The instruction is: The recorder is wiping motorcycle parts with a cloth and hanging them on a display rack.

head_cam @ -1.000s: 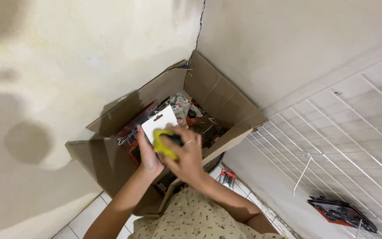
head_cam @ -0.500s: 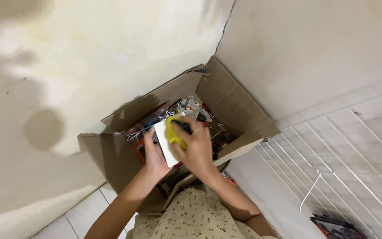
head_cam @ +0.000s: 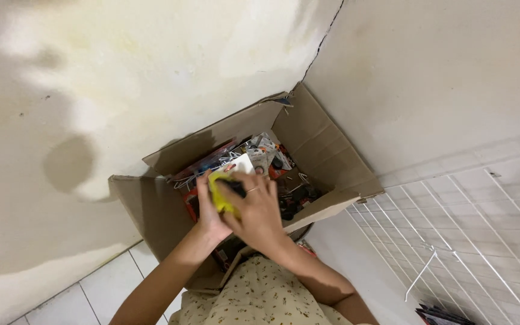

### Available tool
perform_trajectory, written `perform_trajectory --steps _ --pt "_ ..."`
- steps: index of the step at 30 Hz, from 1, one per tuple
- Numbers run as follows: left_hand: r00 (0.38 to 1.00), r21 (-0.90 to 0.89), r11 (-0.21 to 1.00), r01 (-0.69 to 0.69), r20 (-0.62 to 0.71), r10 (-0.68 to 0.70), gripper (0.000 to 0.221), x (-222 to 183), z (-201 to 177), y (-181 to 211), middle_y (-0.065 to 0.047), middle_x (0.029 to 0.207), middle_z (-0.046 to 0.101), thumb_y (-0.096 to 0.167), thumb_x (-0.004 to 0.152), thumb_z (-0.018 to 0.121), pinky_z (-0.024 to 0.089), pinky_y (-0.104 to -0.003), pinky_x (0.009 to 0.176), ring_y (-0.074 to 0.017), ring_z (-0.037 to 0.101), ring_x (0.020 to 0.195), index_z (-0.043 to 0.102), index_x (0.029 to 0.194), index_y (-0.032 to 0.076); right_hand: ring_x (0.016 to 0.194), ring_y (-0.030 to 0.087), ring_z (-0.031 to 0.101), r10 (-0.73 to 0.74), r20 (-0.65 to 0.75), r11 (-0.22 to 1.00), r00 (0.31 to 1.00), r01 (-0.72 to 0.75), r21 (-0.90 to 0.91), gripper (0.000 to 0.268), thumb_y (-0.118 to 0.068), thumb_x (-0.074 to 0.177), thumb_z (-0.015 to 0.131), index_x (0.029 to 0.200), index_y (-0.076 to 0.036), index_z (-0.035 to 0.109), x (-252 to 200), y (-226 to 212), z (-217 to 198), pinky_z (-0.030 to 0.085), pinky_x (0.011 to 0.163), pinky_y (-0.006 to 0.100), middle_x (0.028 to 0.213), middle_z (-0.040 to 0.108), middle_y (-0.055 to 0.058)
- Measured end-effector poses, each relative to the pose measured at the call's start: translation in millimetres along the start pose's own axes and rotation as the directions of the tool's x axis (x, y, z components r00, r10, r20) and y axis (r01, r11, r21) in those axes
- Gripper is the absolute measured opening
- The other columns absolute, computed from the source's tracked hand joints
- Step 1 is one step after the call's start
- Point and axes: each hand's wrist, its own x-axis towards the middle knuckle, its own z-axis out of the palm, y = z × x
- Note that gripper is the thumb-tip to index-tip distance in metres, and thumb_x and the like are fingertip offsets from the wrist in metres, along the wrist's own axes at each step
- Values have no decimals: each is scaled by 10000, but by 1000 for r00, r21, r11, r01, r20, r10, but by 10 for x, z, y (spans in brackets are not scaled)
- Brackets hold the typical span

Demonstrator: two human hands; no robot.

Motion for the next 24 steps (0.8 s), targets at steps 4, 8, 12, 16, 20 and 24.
perform_trajectory --steps 4,8,12,16,20,24 --pt "1000 -65 998 -2 12 3 770 -64 154 37 -122 1335 583 758 885 357 482 -540 1045 -325 569 1241 554 1342 171 1189 366 548 -7 54 1000 999 7 1 522 -163 701 829 1215 -116 750 39 57 -8 392 985 527 1288 600 145" --pt "999 -108 994 29 -41 -34 755 -50 164 31 -99 1268 617 759 877 280 494 -520 1003 -304 599 1183 599 1285 210 1175 352 563 65 94 994 993 -57 -88 531 -164 747 827 1267 -109 731 83 28 -4 401 956 516 1288 611 149" --pt "999 -111 994 -16 28 19 788 40 -55 -104 -125 1232 629 786 893 239 518 -547 978 -305 618 1163 614 1247 190 1137 324 584 -45 106 999 993 46 -9 468 -178 675 834 1140 -151 784 90 64 27 374 1048 589 1218 639 130" --pt "996 -95 994 -51 64 57 733 78 -68 -107 -127 1257 630 715 944 263 551 -528 958 -302 627 1164 621 1272 166 1150 302 599 142 55 989 988 -139 -54 477 -134 746 803 1220 -99 768 38 154 80 436 932 481 1240 644 125" --pt "988 -116 992 -49 138 65 802 113 -197 -166 -134 1255 618 795 939 232 555 -545 943 -309 612 1160 613 1287 180 1090 303 604 -26 8 1000 1000 26 -16 431 -157 756 807 1184 -115 773 18 62 84 443 973 482 1206 658 123" --pt "998 -58 998 -33 55 36 767 27 -2 -54 -107 1277 616 727 965 242 523 -523 975 -291 591 1175 609 1343 170 1104 282 624 140 -9 990 990 -140 -23 497 -151 775 799 1260 -64 732 -34 285 88 440 916 435 1251 650 166"
